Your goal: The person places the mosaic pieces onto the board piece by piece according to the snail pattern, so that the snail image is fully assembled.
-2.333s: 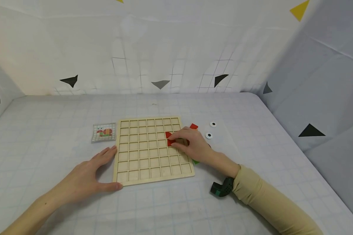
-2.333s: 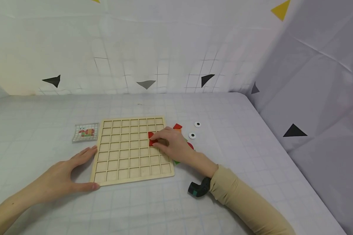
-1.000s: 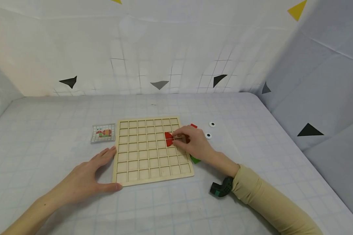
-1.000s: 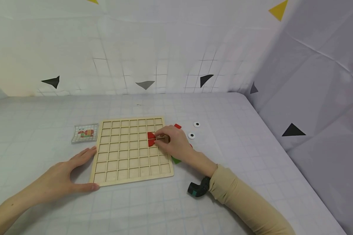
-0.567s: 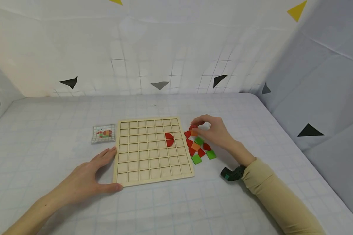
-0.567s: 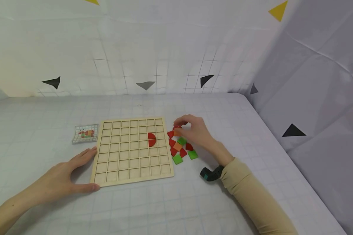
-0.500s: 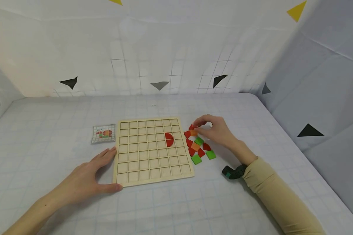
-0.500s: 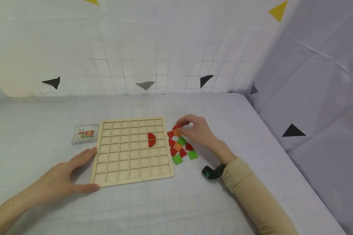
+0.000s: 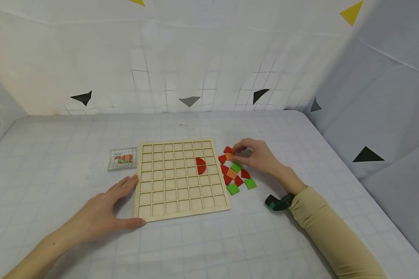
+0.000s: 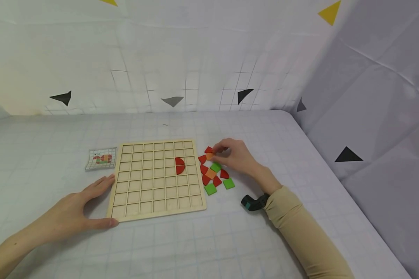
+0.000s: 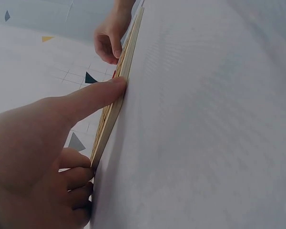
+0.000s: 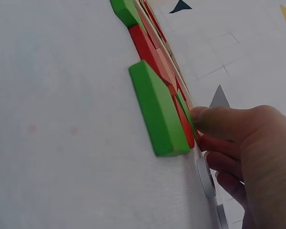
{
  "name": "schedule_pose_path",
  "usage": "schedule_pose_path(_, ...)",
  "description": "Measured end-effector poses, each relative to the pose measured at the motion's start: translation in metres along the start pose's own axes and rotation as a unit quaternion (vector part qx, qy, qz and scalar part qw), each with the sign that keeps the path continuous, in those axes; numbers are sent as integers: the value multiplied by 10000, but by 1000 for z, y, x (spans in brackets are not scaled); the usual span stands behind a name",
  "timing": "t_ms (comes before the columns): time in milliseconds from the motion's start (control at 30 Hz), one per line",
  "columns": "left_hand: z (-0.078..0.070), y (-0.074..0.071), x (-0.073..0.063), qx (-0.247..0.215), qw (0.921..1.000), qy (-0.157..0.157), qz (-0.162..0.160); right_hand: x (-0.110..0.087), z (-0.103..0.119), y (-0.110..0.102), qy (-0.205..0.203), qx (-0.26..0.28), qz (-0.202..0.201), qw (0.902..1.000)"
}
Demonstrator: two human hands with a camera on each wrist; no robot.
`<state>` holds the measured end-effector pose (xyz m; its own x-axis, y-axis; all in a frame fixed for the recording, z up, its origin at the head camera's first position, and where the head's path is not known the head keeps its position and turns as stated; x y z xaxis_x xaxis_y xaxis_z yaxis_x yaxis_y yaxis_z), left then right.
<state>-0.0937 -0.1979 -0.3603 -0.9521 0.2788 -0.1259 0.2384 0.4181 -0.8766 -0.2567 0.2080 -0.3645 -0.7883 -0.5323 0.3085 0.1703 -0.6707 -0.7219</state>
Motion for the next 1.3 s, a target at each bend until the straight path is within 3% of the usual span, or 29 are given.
schedule_pose_path(633, -1, -1, 0, -40, 10000, -8, 6, -2, -2, -1, -32, -47, -99, 9999)
schedule_pose_path(867, -1, 0, 1, -4, 10000, -32, 21, -3, 1, -4, 227, 61, -390, 9990)
schedule_pose_path(1033, -1, 2, 1, 0, 10000, -53, 54, -3, 14, 5, 339, 341, -486, 9977)
schedule_pose_path(1300, 0, 1, 0, 16, 10000, -28, 10, 4, 45, 34, 110, 635, -275, 9975)
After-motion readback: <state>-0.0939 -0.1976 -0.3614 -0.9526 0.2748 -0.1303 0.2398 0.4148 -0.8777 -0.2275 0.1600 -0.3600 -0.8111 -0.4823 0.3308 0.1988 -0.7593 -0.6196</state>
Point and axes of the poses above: each hand's wrist, its own x-axis towards the middle knuckle, its own y-axis out of the palm, z = x × y, the point moved 3 cm from there along x, towards the middle knuckle, and after that the axes turned 4 degrees about x, right-handed, at the moved point
